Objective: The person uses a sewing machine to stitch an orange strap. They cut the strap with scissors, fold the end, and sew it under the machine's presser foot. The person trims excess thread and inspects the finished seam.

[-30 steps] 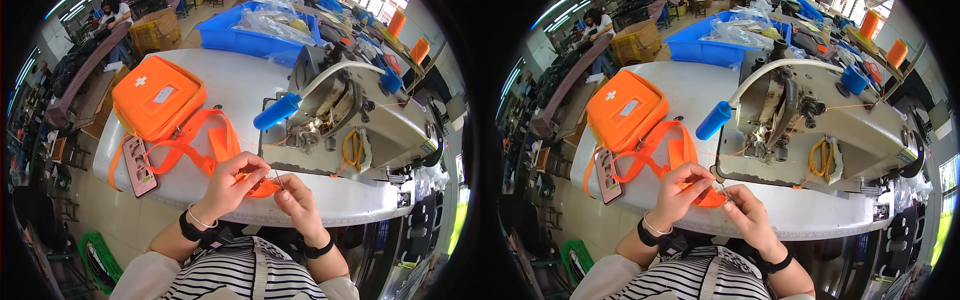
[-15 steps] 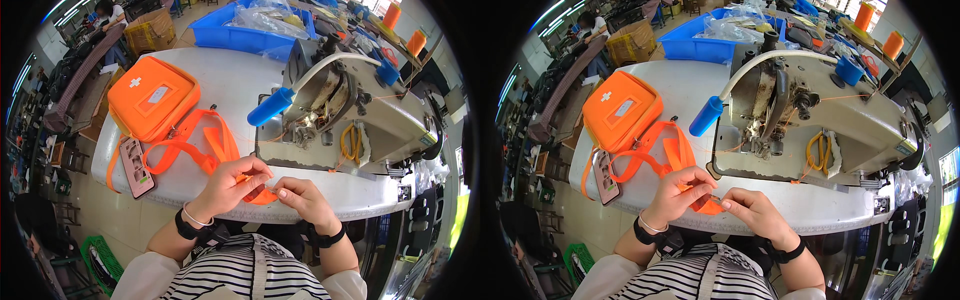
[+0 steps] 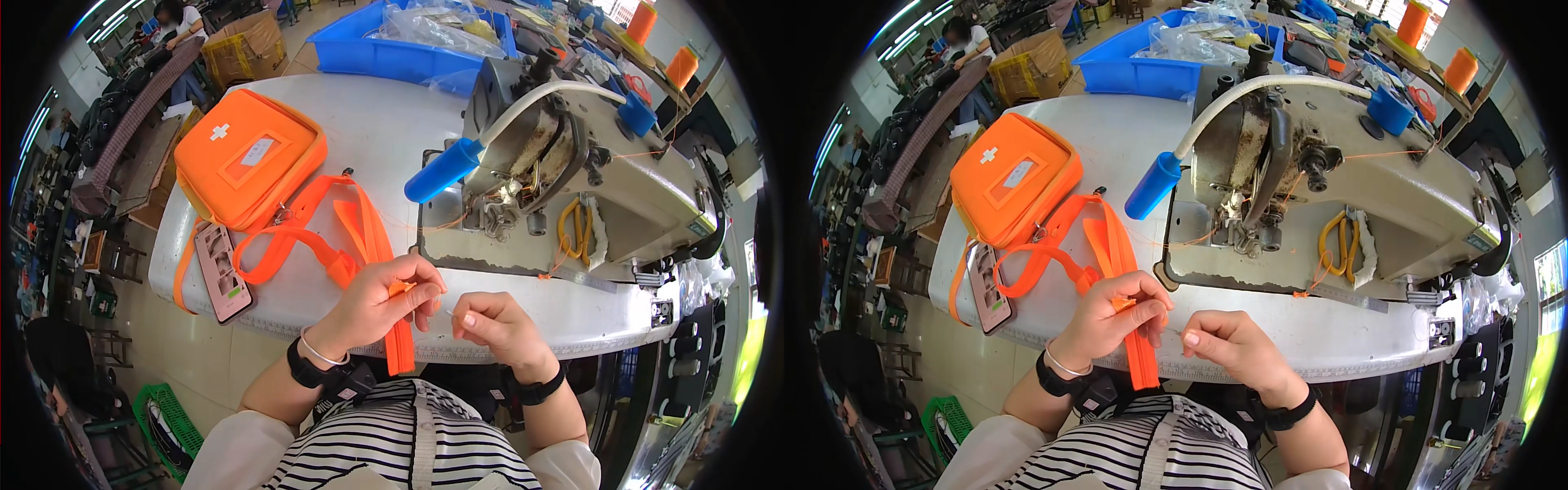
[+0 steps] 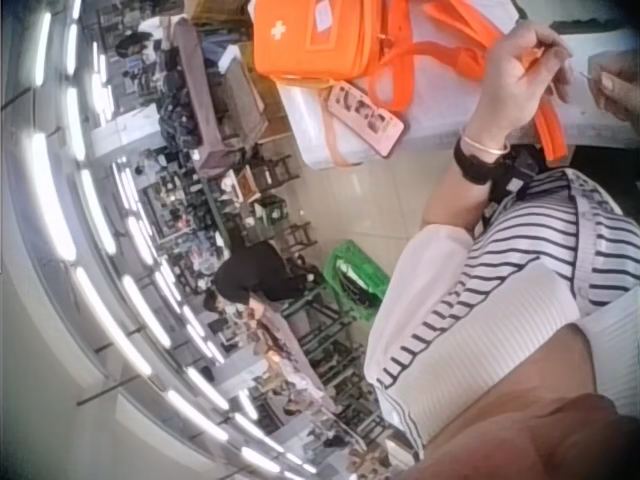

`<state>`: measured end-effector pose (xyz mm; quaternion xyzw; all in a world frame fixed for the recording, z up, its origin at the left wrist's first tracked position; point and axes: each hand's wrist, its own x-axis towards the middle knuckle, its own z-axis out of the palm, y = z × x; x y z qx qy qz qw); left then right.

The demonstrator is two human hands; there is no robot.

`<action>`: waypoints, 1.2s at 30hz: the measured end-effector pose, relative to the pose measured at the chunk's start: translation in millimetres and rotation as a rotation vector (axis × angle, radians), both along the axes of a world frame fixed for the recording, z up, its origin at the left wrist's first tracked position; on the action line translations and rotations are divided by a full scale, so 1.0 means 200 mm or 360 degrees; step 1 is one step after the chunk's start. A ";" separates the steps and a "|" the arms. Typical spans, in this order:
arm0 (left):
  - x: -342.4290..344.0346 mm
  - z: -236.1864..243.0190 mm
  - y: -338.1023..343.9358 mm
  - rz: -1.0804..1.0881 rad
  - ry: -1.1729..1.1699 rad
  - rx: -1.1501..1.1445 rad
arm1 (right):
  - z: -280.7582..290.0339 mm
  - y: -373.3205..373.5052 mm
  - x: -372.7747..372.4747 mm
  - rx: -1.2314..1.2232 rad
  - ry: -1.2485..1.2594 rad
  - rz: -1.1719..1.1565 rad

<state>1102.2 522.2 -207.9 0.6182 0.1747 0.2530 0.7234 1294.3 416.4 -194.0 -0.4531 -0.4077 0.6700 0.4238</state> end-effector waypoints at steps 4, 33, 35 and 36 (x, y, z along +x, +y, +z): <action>0.01 0.04 0.00 0.0228 0.0041 0.0094 | 0.03 -0.06 0.09 0.0238 -0.1042 -0.0593; -0.33 0.35 0.29 0.0991 -0.1077 0.0296 | -0.14 -0.02 -0.20 0.1041 -0.0741 -0.1043; -0.35 0.40 0.29 0.1034 -0.1181 0.0321 | -0.04 -0.04 -0.14 0.0564 -0.0238 -0.1164; -0.36 0.43 0.31 0.0867 -0.1262 0.0347 | -0.02 -0.03 -0.10 0.0567 -0.0058 -0.1195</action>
